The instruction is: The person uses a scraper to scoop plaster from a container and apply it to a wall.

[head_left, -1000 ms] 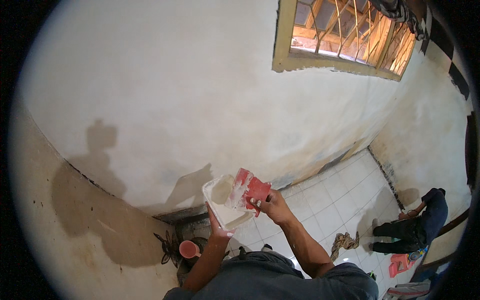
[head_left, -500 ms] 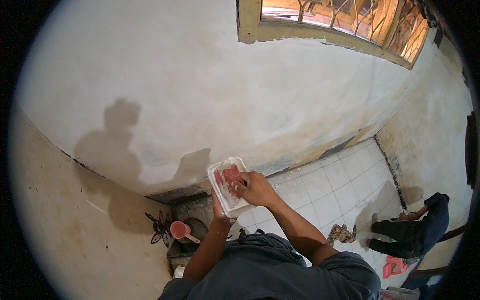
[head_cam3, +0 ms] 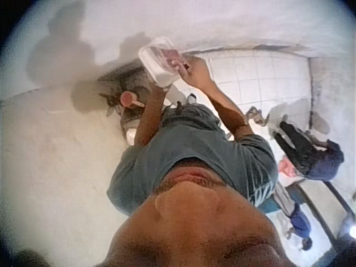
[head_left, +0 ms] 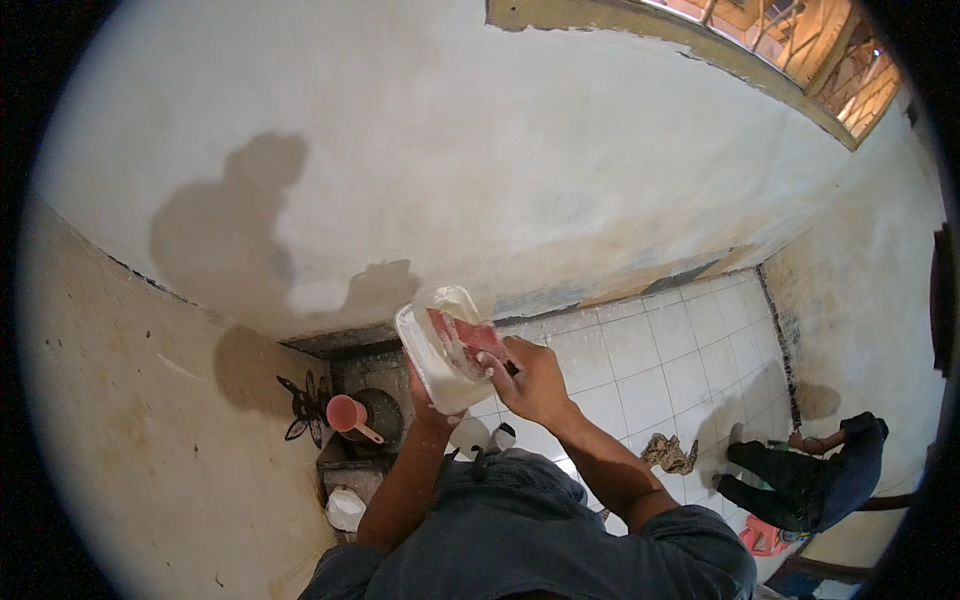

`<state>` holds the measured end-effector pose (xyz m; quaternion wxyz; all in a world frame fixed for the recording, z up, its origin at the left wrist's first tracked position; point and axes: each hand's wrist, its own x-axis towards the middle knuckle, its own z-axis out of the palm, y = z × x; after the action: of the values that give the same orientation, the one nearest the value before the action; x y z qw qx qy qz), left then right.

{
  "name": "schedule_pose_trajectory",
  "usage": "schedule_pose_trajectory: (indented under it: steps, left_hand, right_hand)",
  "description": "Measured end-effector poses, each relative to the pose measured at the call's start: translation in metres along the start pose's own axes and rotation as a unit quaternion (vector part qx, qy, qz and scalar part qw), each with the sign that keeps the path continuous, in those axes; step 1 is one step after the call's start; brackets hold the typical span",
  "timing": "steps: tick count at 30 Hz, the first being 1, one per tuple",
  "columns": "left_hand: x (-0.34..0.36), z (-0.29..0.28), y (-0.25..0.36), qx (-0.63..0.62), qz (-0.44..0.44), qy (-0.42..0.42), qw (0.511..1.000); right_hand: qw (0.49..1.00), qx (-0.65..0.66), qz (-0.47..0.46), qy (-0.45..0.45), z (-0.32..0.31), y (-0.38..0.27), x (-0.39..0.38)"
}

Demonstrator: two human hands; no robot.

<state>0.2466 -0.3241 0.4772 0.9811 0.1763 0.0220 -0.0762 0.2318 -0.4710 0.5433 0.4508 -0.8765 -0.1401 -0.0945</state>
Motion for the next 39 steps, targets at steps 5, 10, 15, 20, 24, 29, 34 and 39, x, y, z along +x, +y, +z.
schedule_pose_trajectory:
  steps: [5,10,15,20,24,29,34,39]
  left_hand:
    - [-0.018,-0.083,-0.001,-0.086,-0.077,0.055,0.992]
    - [-0.034,-0.134,0.006,-0.116,-0.072,0.168,0.976]
    - [-0.056,-0.259,0.001,-0.053,-0.022,0.237,0.970]
    - [-0.039,-0.323,-0.005,-0.154,-0.069,0.212,0.963]
    - [-0.042,-0.365,-0.016,-0.102,-0.053,0.275,0.955]
    - [-0.041,-0.404,-0.010,-0.137,-0.092,0.252,0.954]
    - [-0.045,-0.413,-0.010,-0.073,-0.099,0.318,0.940]
    - [-0.061,-0.419,-0.011,-0.040,-0.073,0.228,0.970]
  right_hand:
    - [0.933,0.271,0.230,-0.049,0.014,0.035,-0.015]
    - [0.781,0.492,0.384,-0.026,0.075,0.098,-0.046]
    - [0.736,0.576,0.354,0.032,0.165,0.231,-0.082]
    - [0.715,0.548,0.414,0.132,0.233,0.315,-0.047]
    - [0.714,0.542,0.374,0.239,0.252,0.349,-0.025]
    - [0.722,0.542,0.309,0.300,0.240,0.352,-0.001]
    - [0.768,0.501,0.306,0.256,0.222,0.344,0.007]
    - [0.750,0.502,0.391,0.180,0.246,0.347,0.001]
